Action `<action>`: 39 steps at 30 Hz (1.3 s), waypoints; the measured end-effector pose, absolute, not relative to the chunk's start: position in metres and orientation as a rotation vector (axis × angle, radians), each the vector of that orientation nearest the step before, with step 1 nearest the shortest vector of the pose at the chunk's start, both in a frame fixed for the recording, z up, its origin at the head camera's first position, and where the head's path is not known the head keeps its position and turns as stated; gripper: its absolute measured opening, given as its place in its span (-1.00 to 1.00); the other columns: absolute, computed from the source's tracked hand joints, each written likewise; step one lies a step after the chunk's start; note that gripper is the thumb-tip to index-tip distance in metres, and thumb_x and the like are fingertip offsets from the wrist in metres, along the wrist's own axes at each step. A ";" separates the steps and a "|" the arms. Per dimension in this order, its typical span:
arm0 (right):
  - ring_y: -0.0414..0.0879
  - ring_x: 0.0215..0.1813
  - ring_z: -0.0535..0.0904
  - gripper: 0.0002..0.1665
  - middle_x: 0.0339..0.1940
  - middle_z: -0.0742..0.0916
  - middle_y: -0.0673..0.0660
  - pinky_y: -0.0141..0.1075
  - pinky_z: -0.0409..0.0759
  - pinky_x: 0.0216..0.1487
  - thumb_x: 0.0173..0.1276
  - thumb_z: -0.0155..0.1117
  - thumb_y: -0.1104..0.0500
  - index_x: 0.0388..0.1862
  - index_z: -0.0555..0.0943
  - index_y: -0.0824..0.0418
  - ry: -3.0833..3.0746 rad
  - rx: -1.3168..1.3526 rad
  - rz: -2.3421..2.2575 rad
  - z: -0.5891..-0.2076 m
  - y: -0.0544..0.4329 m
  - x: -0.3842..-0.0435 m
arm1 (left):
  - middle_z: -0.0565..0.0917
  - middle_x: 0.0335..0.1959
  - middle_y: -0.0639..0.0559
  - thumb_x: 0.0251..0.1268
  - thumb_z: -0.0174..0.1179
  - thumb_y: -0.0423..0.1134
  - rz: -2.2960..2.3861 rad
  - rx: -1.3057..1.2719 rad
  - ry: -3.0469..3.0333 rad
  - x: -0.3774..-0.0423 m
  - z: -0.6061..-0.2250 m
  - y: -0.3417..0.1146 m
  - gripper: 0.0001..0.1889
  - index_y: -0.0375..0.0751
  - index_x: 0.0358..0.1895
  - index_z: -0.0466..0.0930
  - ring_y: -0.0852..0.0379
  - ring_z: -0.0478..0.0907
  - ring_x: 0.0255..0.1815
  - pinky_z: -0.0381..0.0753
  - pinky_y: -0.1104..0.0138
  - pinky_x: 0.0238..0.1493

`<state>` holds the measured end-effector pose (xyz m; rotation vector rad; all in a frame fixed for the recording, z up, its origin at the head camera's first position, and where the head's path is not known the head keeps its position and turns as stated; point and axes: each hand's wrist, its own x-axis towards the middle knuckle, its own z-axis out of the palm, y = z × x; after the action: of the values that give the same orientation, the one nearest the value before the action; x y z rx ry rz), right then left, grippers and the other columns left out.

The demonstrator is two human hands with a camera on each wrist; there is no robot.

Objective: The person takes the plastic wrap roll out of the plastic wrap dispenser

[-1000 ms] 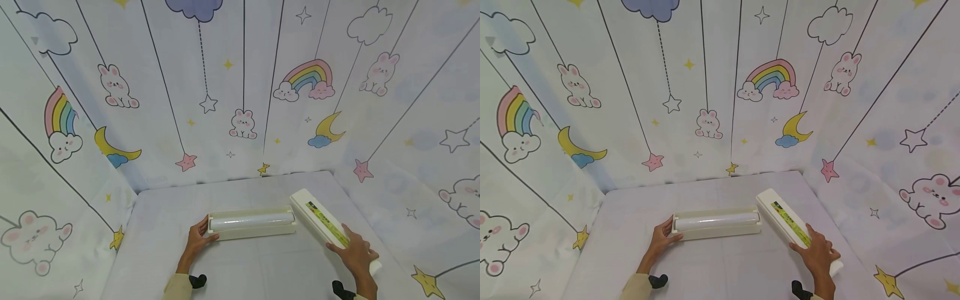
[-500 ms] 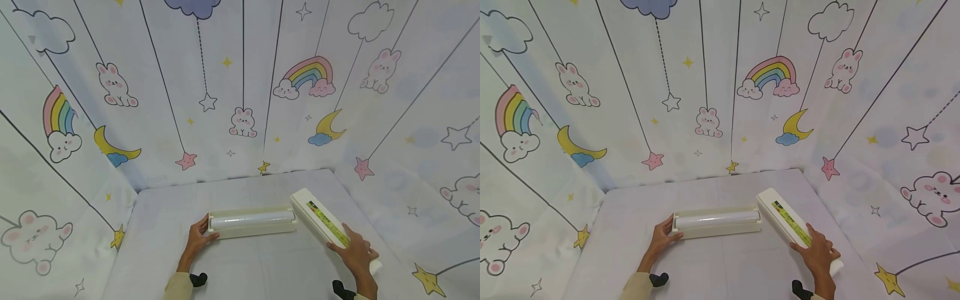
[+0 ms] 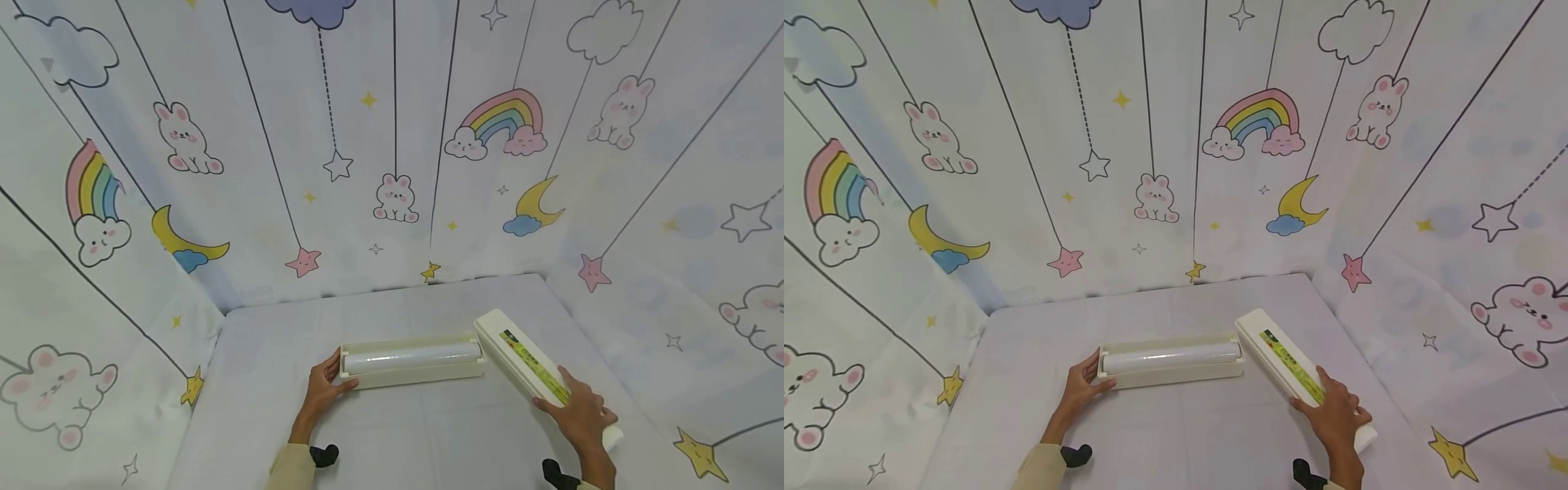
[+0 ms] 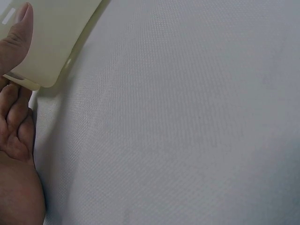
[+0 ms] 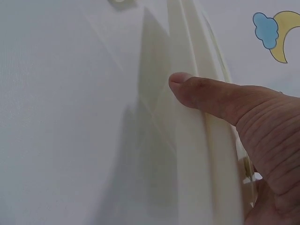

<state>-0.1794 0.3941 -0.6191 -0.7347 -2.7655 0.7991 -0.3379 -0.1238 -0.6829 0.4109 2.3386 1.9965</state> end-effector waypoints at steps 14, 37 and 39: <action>0.53 0.14 0.40 0.30 0.48 0.50 0.64 0.49 0.13 0.09 0.10 0.76 -0.05 0.72 0.29 0.29 -2.747 -0.760 0.805 -0.629 0.394 -0.178 | 0.40 0.63 -0.40 0.17 0.64 -0.39 2.007 0.467 2.355 -0.338 -0.684 -0.125 -0.01 -0.48 0.65 0.28 -0.24 0.46 0.63 0.46 0.60 0.49; 0.54 0.16 0.41 0.33 0.46 0.48 0.66 0.46 0.18 0.08 0.15 0.72 -0.16 0.73 0.24 0.31 -2.796 -0.792 0.786 -0.638 0.394 -0.177 | 0.39 0.67 -0.27 0.18 0.63 -0.42 2.003 0.397 2.308 -0.340 -0.685 -0.127 0.00 -0.38 0.67 0.28 -0.27 0.37 0.68 0.42 0.32 0.65; 0.55 0.16 0.41 0.32 0.45 0.48 0.66 0.46 0.18 0.08 0.16 0.72 -0.16 0.73 0.25 0.31 -2.798 -0.786 0.786 -0.638 0.394 -0.177 | 0.39 0.67 -0.27 0.18 0.63 -0.42 2.006 0.398 2.309 -0.340 -0.685 -0.126 -0.01 -0.38 0.67 0.28 -0.27 0.37 0.68 0.40 0.14 0.69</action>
<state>-0.1772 0.3937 -0.6376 -0.7858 -2.7978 0.7856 -0.3396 -0.1265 -0.6852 0.3976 2.3090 2.0059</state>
